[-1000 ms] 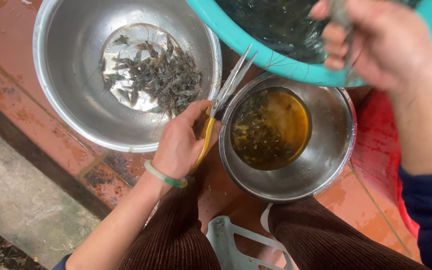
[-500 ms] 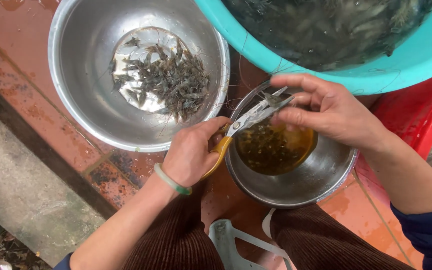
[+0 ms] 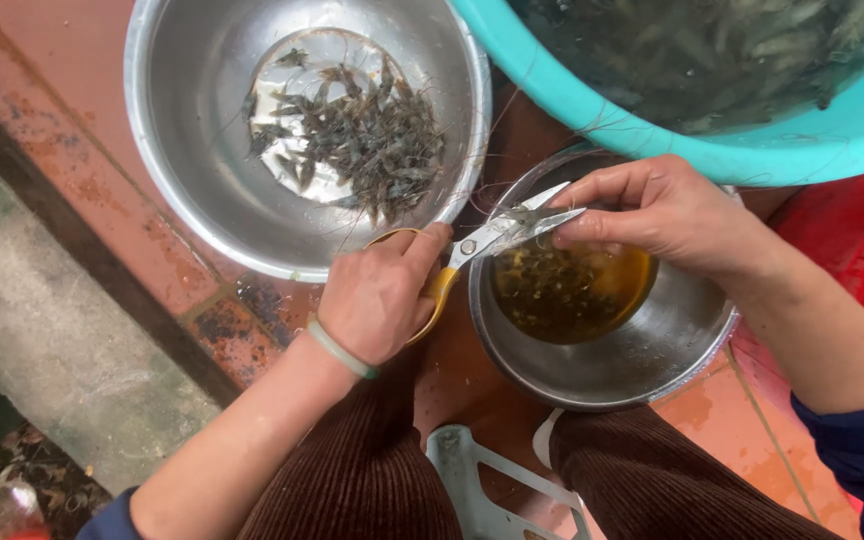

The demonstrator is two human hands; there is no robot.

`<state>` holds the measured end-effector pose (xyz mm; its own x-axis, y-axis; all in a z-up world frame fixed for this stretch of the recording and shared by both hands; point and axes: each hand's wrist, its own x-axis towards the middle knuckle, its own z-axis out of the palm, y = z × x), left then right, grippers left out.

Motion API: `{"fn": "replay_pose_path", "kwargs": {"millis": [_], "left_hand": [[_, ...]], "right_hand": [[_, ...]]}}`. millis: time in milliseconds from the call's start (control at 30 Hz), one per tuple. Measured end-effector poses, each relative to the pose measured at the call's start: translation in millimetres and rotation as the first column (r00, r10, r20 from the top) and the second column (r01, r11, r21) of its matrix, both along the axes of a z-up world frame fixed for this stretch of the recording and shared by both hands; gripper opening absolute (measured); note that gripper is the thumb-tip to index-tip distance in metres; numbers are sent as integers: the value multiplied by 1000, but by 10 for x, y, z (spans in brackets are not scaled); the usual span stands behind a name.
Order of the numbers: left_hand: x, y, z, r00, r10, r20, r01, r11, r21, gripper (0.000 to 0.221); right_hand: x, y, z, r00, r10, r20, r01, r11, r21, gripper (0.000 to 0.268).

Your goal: Trimming and cleaning fresh shrimp using scissors and placing them in a bowl

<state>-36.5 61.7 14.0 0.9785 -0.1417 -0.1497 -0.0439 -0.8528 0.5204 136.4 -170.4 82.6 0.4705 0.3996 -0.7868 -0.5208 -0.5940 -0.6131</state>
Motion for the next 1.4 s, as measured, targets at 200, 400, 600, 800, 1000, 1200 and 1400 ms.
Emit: {"fn": "replay_pose_path", "kwargs": {"millis": [200,400,600,800,1000,1200,1400], "left_hand": [[-182,214,-78,1000,-29,-12,30,999,41,31],[-435,439,-377,979,146,-143,-152,988,-32,22],[-404,492,-317,736,352,-578,-597,739,-311,25],[-64,182,141,903,206,-376,-202,978,51,63],[18,-243,-67,974,51,-222,-8,981,194,74],[56,-556,-235,990,-49,-135,86,953,291,58],[122,-612,-181,964,-83,-253,150,955,257,76]], "right_hand": [[60,127,-167,978,197,72,-201,979,47,20],[-4,647,-176,964,249,92,-254,966,45,30],[-119,602,-625,976,49,213,-112,950,293,27],[-312,236,-531,935,-203,291,96,935,342,31],[-472,-219,-632,836,-479,267,367,851,376,36],[-605,-587,-727,780,-541,314,425,827,368,36],[-723,-747,-743,791,-447,419,363,893,268,33]]}}
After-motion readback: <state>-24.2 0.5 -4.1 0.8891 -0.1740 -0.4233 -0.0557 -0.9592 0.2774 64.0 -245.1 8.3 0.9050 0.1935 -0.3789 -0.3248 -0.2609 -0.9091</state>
